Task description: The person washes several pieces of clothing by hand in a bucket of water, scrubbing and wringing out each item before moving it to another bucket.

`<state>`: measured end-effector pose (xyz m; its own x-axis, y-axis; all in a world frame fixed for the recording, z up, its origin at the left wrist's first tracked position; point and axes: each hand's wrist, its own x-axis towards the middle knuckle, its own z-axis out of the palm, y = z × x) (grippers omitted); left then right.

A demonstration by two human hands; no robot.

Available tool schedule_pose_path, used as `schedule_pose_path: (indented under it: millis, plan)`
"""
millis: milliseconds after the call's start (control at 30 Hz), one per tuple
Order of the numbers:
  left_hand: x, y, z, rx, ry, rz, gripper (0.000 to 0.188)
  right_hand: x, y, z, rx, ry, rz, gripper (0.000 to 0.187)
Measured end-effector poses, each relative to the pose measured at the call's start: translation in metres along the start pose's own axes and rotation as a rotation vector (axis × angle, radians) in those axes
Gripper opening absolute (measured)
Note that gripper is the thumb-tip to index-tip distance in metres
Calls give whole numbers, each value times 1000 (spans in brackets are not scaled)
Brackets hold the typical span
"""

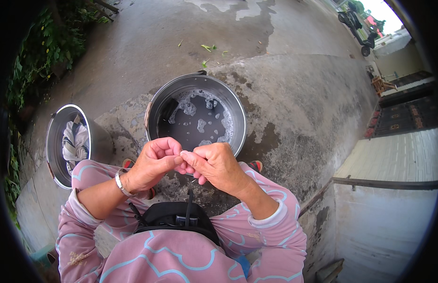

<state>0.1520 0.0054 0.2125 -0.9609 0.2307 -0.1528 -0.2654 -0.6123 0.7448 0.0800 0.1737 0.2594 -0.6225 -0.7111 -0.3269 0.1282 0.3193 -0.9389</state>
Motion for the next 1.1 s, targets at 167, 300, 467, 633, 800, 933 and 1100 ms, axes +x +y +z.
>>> schedule_pose_path:
  millis: [167,300,467,633,800,933,1100]
  plan:
    - [-1,2,1,-24,-6,-13,5,2,5,-1,40,-32,7,29]
    - [-1,0,-1,-44,-10,-22,5,2,-1,-1,121,-70,41,31]
    - [-1,1,0,-103,-19,-29,5,2,1,-3,158,-96,50,32]
    - [-2,3,0,-149,-21,-68,5,2,1,-3,161,-104,65,33]
    - [0,4,-2,-205,-28,-84,6,4,8,-3,206,-110,55,35]
    - [0,5,-1,-243,-38,-101,7,4,7,-3,241,-122,60,35]
    - [0,5,-3,-286,-41,-114,7,5,9,-1,291,-115,85,35]
